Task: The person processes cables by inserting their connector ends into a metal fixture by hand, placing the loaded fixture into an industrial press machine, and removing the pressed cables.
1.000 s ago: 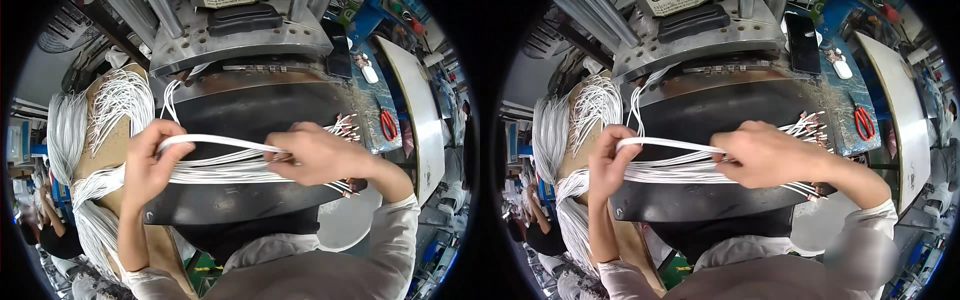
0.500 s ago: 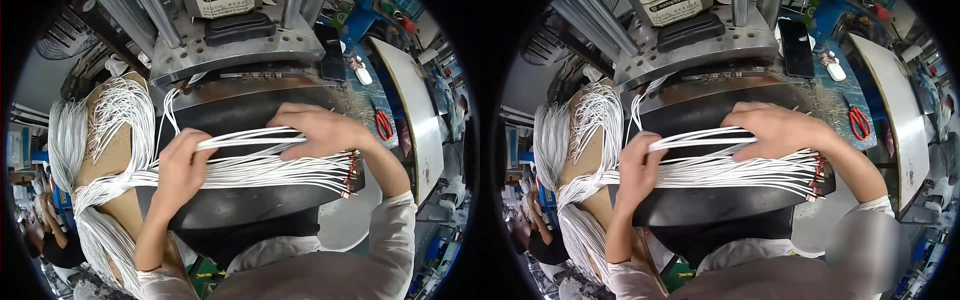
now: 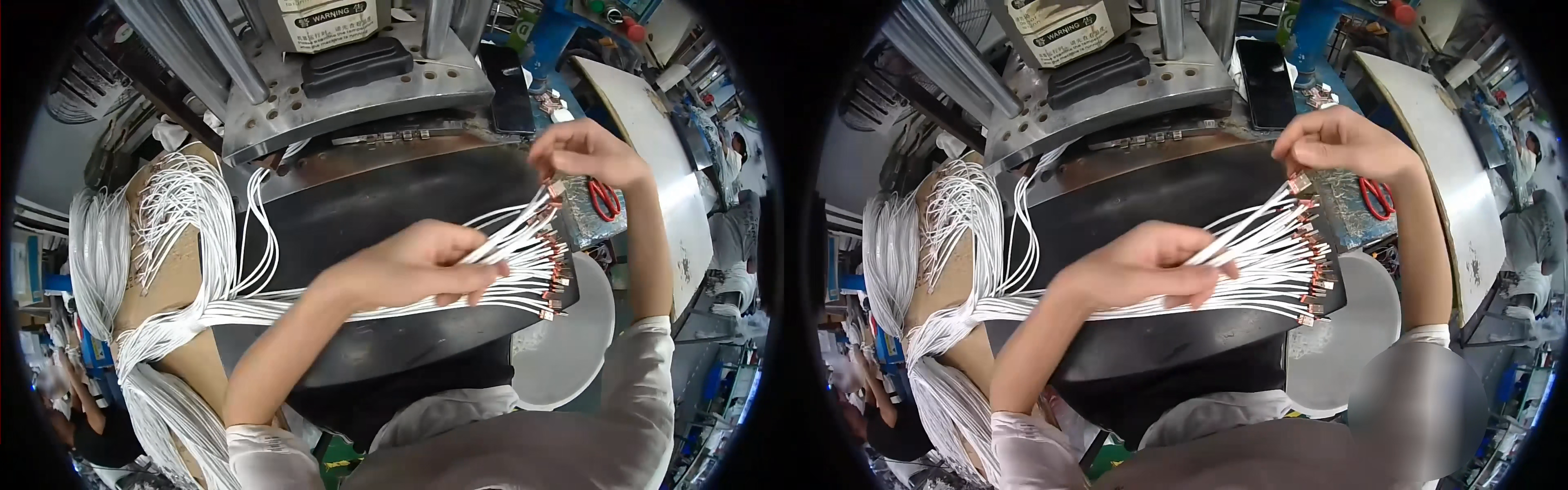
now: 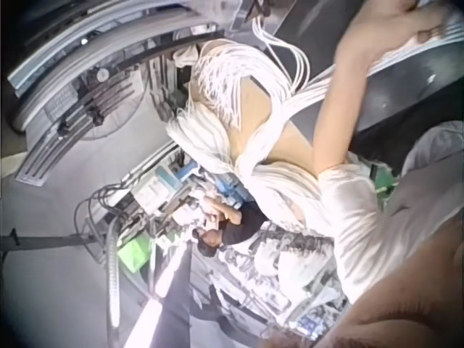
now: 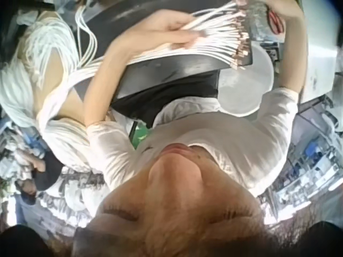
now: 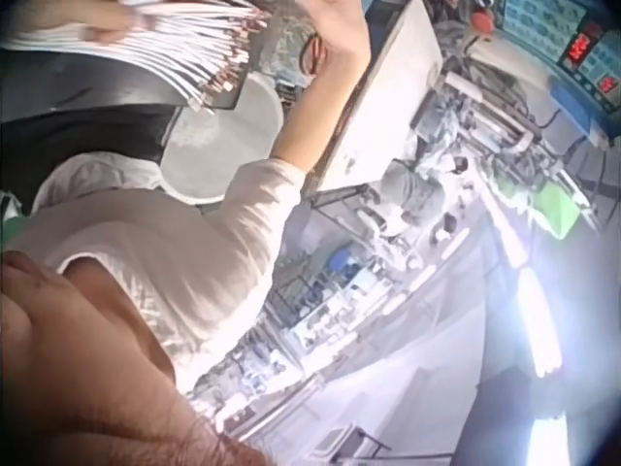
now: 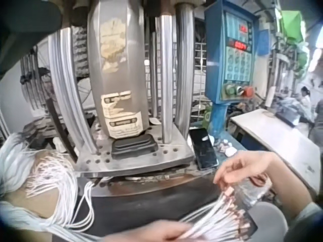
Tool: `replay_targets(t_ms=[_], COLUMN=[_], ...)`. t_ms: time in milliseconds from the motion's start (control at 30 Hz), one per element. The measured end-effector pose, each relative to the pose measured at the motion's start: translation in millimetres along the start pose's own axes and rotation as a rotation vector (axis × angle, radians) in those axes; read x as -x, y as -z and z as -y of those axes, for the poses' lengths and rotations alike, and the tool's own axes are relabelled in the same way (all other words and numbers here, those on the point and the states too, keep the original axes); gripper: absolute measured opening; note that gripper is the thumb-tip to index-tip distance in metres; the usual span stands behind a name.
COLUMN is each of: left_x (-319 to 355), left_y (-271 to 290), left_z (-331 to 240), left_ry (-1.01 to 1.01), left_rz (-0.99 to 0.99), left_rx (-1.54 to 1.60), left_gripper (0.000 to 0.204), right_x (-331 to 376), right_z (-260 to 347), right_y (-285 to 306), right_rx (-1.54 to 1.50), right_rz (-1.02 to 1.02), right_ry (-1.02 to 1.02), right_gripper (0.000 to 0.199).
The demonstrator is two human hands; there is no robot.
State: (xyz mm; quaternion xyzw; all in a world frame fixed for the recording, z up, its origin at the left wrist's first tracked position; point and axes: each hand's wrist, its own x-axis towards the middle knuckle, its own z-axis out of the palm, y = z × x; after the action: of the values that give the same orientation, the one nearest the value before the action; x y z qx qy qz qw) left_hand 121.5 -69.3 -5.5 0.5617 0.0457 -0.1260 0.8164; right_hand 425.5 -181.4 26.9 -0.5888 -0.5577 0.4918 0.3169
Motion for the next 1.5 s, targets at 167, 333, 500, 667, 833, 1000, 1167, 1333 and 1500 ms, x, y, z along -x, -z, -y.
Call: replay_targets(t_ms=[167, 333, 500, 667, 833, 1000, 1167, 1333, 1500], left_x=[-68, -24, 35, 36, 32, 25, 20, 18, 17], left_y=[-33, 9, 18, 18, 21, 23, 25, 20, 21], left_z=[27, 29, 35, 37, 46, 44, 46, 41, 43], left_ry=[-0.275, -0.128, -0.134, -0.132, -0.122, -0.104, -0.108, -0.096, -0.120], left_rz=[-0.276, -0.496, -0.554, -0.563, -0.592, -0.684, -0.708, -0.764, -0.767], left_rx=[0.217, 0.036, 0.150, 0.225, 0.176, 0.151, 0.141, 0.198, 0.234], left_gripper=[0.023, 0.027, 0.024, 0.023, 0.026, 0.022, 0.022, 0.015, 0.017], right_x=[-46, -79, -118, -115, -89, -81, -79, -79, -80], right_z=[-12, 3, -24, -18, 7, -4, -7, -1, -2], right_y=[-27, -73, -98, -123, -123, -119, -126, -127, -130], right_rx=[-0.315, 0.139, 1.095, 0.965, 0.774, -0.258, -0.344, -0.331, -0.365], right_rz=[-0.003, 0.027, -0.453, -0.429, -0.245, -0.153, -0.188, -0.183, -0.221], right_ry=[0.202, -0.012, 0.331, 0.194, -0.008, -0.120, 0.003, -0.021, -0.060], right_gripper=[0.051, 0.054, 0.051, 0.039, 0.030, 0.030, 0.030, 0.031, 0.031])
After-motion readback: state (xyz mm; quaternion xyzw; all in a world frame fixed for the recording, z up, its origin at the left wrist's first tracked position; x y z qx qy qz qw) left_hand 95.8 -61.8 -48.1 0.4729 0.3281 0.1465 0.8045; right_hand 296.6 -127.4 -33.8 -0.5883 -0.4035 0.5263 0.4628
